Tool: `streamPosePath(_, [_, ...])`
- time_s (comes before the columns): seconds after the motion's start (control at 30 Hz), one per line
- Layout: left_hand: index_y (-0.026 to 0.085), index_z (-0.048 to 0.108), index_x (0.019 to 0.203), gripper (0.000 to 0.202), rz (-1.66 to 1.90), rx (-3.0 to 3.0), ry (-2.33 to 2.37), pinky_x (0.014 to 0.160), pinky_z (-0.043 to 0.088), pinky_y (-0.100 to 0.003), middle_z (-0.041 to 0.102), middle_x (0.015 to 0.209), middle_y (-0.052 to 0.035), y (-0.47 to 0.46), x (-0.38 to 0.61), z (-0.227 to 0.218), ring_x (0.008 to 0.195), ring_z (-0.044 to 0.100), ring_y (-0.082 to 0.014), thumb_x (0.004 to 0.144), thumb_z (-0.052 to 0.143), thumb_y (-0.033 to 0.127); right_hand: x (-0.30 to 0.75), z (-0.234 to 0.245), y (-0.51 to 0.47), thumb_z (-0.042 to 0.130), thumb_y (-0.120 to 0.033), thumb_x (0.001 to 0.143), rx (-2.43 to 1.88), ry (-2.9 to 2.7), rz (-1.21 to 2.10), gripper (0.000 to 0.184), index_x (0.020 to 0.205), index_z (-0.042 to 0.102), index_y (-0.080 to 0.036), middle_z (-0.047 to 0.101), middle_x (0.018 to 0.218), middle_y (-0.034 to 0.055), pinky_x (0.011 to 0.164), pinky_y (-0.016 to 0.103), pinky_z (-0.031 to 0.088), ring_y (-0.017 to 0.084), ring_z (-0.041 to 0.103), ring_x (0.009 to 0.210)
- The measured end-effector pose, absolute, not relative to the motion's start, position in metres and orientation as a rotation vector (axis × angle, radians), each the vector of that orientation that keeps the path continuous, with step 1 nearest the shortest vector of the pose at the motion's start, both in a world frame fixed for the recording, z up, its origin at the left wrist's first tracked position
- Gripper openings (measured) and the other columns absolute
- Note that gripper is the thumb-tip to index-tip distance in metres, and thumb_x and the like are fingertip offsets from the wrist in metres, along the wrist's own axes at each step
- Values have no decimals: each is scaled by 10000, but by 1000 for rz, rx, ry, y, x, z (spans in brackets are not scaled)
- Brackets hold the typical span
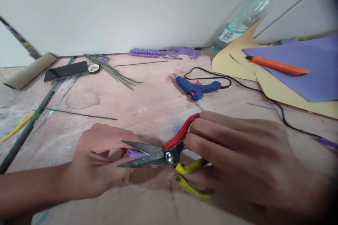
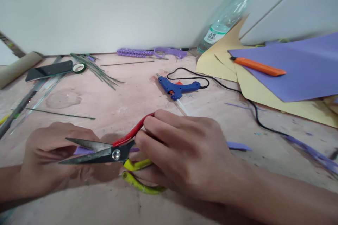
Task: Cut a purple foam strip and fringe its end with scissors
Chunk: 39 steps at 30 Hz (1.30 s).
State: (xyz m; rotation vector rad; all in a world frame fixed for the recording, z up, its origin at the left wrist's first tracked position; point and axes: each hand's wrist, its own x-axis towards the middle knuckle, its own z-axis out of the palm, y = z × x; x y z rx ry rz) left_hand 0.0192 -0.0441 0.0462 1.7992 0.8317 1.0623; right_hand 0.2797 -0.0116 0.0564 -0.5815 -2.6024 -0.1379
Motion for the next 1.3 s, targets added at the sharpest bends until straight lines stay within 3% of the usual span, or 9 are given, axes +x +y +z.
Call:
streamPosePath(0.2, [270,824,985,118,985,1598,836,457,523,-191,757,719,-9,-51,14,37,481,635,-117,968,709,294,281,57,-14,413,-235,1099,-572,-2605,-67,324,841,604,-194,623,737,34,560,332,367,156,575,661])
streamPosePath(0.37, [246,829,905,75,1101,1398,914,376,489,-143,802,751,-8,-43,17,33,403,580,-76,910,761,214,281,64,3,590,-381,1026,-706,-2465,71,274,809,547,-219,567,674,-11,534,295,342,131,486,574])
streamPosePath(0.53, [166,753,769,116,1357,1260,1058,333,457,-171,749,650,-18,-17,10,32,371,543,-90,867,717,215,287,61,41,680,-462,880,-1161,-2417,698,287,777,623,-200,647,722,22,566,295,412,162,526,611])
streamPosePath(0.63, [151,703,706,100,1471,1217,1086,306,428,-195,680,568,-8,0,4,33,353,530,-109,796,680,189,294,54,58,740,-462,839,-1126,-2294,1260,299,831,660,-173,722,824,56,630,306,478,185,617,704])
streamPosePath(0.73, [162,686,694,90,1519,1206,1105,286,410,-202,672,567,0,9,0,33,357,528,-117,781,672,181,300,48,64,748,-496,838,-1015,-2233,1525,352,840,635,-162,741,876,75,620,296,487,187,652,730])
streamPosePath(1.03, [217,659,794,81,1572,1169,1079,358,463,-198,699,632,23,21,-13,26,424,570,-113,871,674,197,293,32,53,706,-427,888,-1047,-2232,1343,312,785,549,-178,565,745,-20,637,278,403,142,529,689])
streamPosePath(1.17, [234,592,848,244,1440,1108,980,354,440,-191,694,654,28,23,-13,22,423,551,-111,865,732,434,288,32,47,707,-414,910,-1026,-2158,1277,313,799,532,-179,563,746,-21,643,270,393,131,510,696])
streamPosePath(1.3, [195,647,900,439,1184,1088,880,326,417,-192,612,554,12,7,-2,18,420,530,-133,807,740,613,279,37,44,674,-373,936,-827,-2222,1254,273,797,540,-180,585,770,-7,642,275,393,133,521,705])
